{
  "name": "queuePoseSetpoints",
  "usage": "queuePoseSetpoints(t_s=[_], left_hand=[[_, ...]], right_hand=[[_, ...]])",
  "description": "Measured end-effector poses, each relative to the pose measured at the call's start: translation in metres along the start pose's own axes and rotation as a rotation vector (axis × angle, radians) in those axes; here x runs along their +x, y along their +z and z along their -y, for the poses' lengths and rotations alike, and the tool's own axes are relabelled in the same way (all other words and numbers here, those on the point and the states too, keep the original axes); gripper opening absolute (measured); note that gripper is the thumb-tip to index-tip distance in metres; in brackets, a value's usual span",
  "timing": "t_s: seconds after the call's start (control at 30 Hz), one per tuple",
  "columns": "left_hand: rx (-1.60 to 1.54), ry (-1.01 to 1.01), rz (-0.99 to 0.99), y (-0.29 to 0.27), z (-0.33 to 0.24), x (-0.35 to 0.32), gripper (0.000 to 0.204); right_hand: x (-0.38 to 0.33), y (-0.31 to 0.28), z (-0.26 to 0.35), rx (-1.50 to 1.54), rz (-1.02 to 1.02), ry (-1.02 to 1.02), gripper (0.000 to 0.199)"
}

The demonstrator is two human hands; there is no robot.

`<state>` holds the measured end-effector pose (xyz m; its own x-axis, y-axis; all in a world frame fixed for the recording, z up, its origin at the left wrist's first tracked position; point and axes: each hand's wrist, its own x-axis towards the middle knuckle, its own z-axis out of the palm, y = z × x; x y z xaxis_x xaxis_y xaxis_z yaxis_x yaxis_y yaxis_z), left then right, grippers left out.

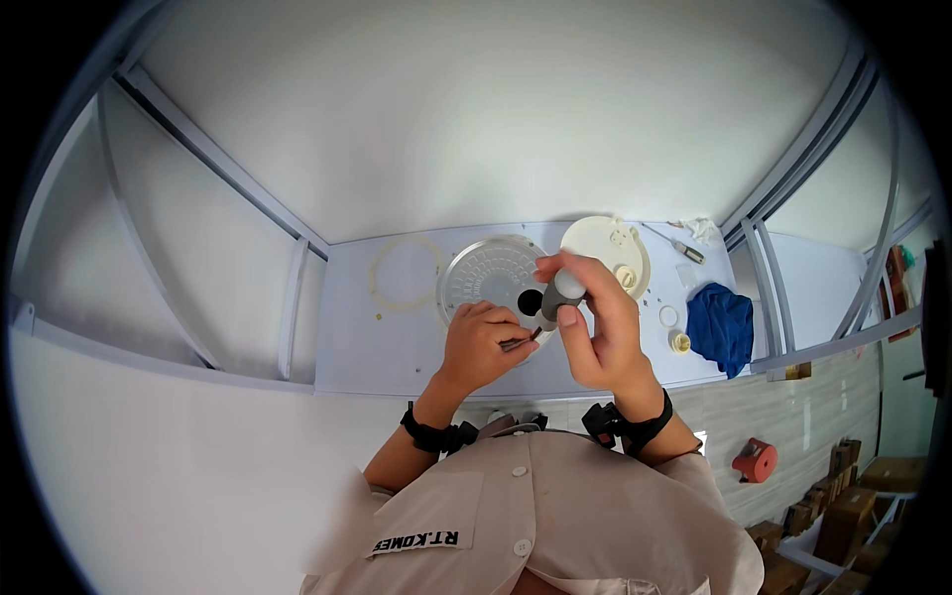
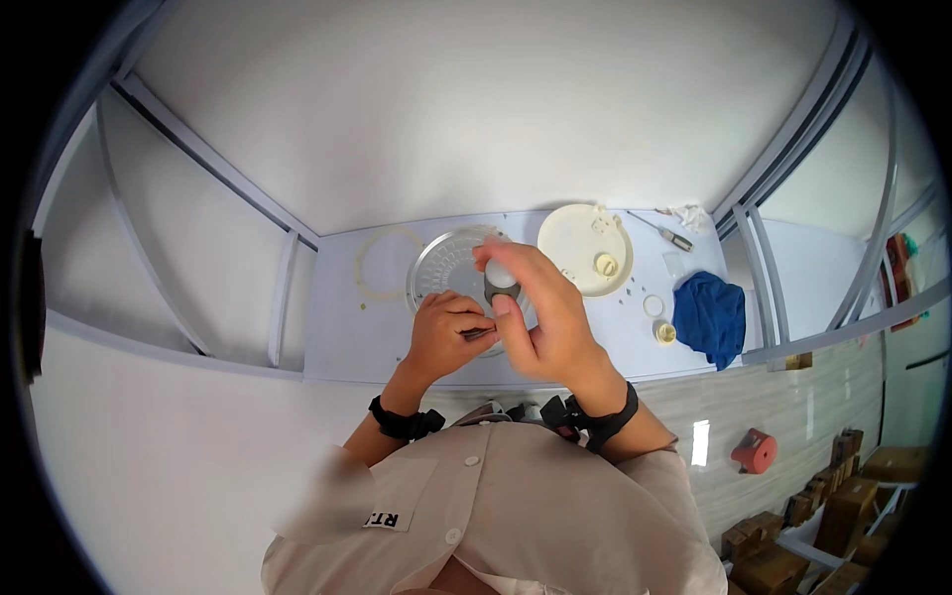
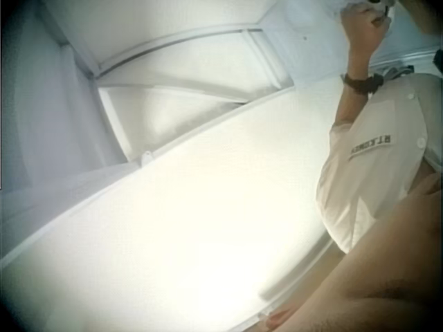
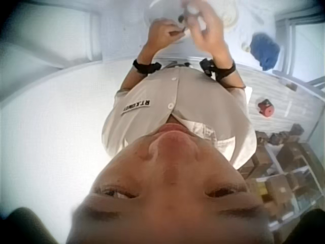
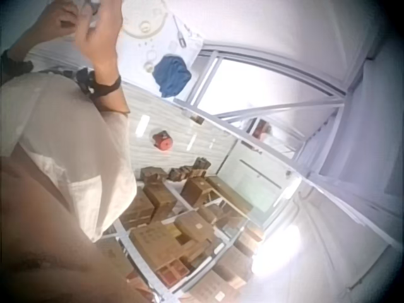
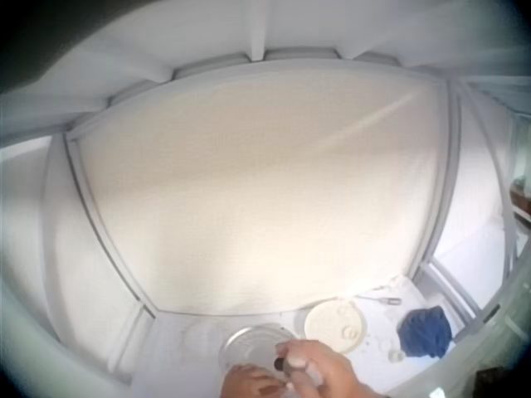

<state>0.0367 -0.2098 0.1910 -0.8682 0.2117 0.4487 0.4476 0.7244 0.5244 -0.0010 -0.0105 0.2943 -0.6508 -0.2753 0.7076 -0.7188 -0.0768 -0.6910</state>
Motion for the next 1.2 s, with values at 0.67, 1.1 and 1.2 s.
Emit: queuePoseSetpoints(t_s=[0.67,1.1,1.2], left_hand=[[0.016,0.01,-0.027,0.004,0.003,-0.001,0.012],[0.01,-0.001,-0.025,0.003,0.0,0.001,0.013],[0.008,-0.011,-0.013,0.002,0.0,0.0,0.013]], right_hand=[[-0.01,-0.004,-0.011,-0.238,0.056,-0.137,0.05],[-0.017,-0.001,-0.02,-0.142,0.04,-0.091,0.071],[-0.009,-0.003,-0.015,-0.078,0.069,-0.12,0.078]])
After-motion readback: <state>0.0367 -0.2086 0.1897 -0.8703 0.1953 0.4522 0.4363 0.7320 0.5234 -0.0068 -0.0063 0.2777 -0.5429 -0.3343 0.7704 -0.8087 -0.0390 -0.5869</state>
